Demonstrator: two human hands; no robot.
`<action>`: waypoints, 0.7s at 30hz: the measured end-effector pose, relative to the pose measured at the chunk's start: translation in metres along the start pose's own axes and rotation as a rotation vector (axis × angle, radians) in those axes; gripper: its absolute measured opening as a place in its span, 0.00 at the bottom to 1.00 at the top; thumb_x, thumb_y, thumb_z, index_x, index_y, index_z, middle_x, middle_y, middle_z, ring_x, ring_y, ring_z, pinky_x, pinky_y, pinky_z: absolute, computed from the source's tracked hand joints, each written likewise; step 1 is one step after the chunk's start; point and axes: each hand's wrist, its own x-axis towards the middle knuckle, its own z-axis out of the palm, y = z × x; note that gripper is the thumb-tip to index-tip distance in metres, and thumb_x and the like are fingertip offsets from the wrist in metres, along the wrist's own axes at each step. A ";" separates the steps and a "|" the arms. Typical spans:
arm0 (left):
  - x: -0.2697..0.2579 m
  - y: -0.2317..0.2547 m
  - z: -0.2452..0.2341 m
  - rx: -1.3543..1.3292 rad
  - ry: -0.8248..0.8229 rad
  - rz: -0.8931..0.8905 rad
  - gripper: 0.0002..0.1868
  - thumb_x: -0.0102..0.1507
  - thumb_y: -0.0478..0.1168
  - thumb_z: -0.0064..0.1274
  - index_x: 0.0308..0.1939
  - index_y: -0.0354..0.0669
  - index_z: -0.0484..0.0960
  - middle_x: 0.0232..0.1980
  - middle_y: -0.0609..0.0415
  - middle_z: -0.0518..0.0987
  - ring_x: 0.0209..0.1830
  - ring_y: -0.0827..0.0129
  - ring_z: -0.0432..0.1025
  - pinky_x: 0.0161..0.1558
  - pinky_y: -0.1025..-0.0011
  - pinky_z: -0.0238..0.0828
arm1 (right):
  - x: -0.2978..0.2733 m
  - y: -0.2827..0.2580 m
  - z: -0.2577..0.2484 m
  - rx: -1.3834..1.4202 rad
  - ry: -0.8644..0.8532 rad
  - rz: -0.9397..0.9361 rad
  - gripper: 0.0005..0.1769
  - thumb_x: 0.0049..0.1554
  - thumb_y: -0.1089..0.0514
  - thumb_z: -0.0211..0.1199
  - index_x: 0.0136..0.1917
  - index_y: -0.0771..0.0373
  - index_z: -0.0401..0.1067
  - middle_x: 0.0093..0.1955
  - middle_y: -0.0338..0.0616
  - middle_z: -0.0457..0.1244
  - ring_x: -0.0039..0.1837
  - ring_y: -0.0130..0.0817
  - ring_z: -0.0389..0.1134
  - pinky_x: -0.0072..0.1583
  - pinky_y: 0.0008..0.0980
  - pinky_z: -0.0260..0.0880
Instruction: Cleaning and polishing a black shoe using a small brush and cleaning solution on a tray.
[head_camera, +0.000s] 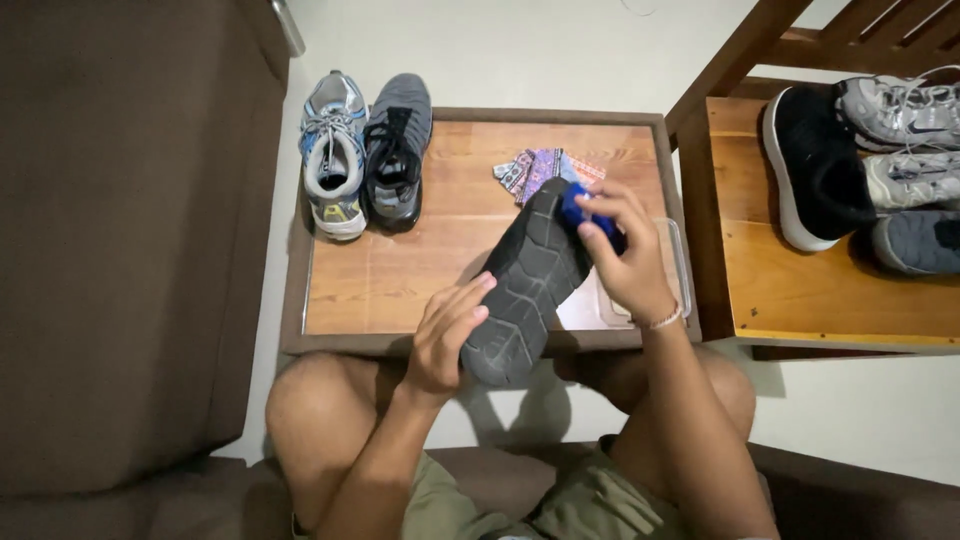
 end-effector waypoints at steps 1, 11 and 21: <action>-0.002 0.000 0.000 -0.005 0.002 -0.003 0.13 0.72 0.37 0.44 0.54 0.29 0.74 0.56 0.28 0.81 0.52 0.36 0.79 0.43 0.49 0.77 | -0.004 -0.009 0.000 0.001 -0.035 0.008 0.14 0.63 0.61 0.63 0.62 0.63 0.75 0.61 0.55 0.65 0.65 0.52 0.66 0.66 0.47 0.63; 0.001 -0.001 0.003 0.036 -0.013 -0.067 0.18 0.72 0.44 0.44 0.56 0.30 0.73 0.58 0.30 0.80 0.54 0.38 0.79 0.45 0.50 0.77 | -0.012 -0.018 0.013 -0.111 -0.031 -0.058 0.12 0.60 0.63 0.65 0.58 0.61 0.76 0.60 0.53 0.63 0.65 0.56 0.64 0.66 0.49 0.60; -0.007 -0.003 0.011 0.077 -0.047 -0.123 0.29 0.70 0.56 0.47 0.55 0.28 0.74 0.59 0.31 0.79 0.56 0.40 0.78 0.48 0.51 0.77 | -0.027 -0.007 0.025 -0.123 -0.074 -0.091 0.15 0.60 0.64 0.64 0.60 0.60 0.76 0.61 0.54 0.62 0.64 0.54 0.64 0.66 0.49 0.62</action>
